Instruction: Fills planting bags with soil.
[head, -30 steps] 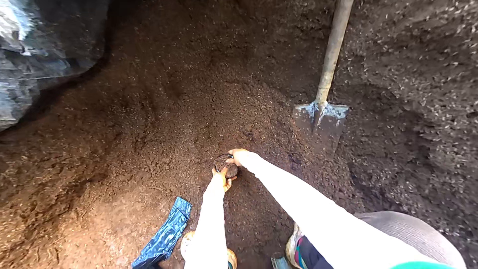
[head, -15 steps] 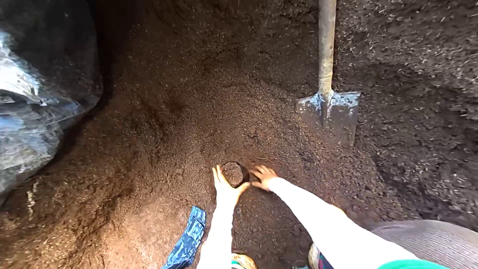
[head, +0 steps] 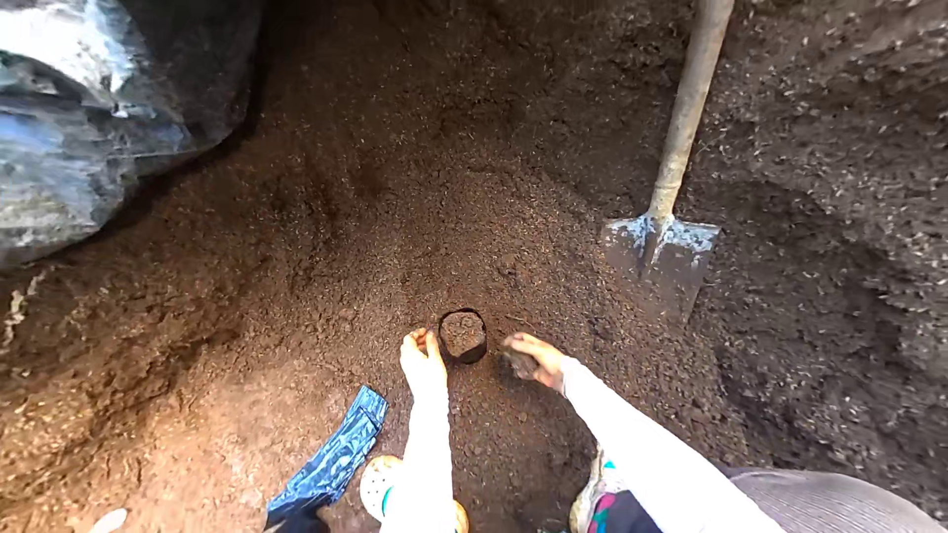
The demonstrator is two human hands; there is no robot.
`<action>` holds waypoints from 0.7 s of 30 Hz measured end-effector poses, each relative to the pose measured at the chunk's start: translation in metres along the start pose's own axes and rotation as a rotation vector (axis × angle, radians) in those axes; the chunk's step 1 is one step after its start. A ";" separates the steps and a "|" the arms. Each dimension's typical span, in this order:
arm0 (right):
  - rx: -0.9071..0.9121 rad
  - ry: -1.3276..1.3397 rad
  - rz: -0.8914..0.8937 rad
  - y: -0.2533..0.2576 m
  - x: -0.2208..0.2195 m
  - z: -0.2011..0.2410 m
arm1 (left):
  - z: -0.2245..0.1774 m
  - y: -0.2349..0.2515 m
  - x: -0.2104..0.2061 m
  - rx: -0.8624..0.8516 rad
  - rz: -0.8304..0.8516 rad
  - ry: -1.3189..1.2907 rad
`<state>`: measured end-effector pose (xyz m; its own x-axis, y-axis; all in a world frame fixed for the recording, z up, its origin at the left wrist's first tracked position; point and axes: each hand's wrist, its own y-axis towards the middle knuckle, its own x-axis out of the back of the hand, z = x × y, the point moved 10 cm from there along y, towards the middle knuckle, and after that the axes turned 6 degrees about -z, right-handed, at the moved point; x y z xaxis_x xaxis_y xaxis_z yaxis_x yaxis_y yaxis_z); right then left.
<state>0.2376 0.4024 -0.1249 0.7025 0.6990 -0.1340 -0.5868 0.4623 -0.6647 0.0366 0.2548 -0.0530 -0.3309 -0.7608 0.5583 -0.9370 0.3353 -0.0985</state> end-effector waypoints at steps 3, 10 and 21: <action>0.223 0.207 0.070 -0.003 -0.051 0.083 | 0.017 -0.017 -0.011 0.246 0.187 0.054; 0.488 -0.367 -0.031 0.003 -0.103 0.141 | 0.014 -0.037 -0.023 0.404 0.462 0.240; 0.179 -0.847 0.081 0.010 -0.142 0.124 | 0.019 -0.026 -0.037 0.288 0.509 0.207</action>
<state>0.0825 0.3751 -0.0216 0.1615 0.8711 0.4638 -0.7266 0.4230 -0.5414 0.0712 0.2638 -0.0873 -0.7428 -0.4116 0.5280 -0.6694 0.4424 -0.5968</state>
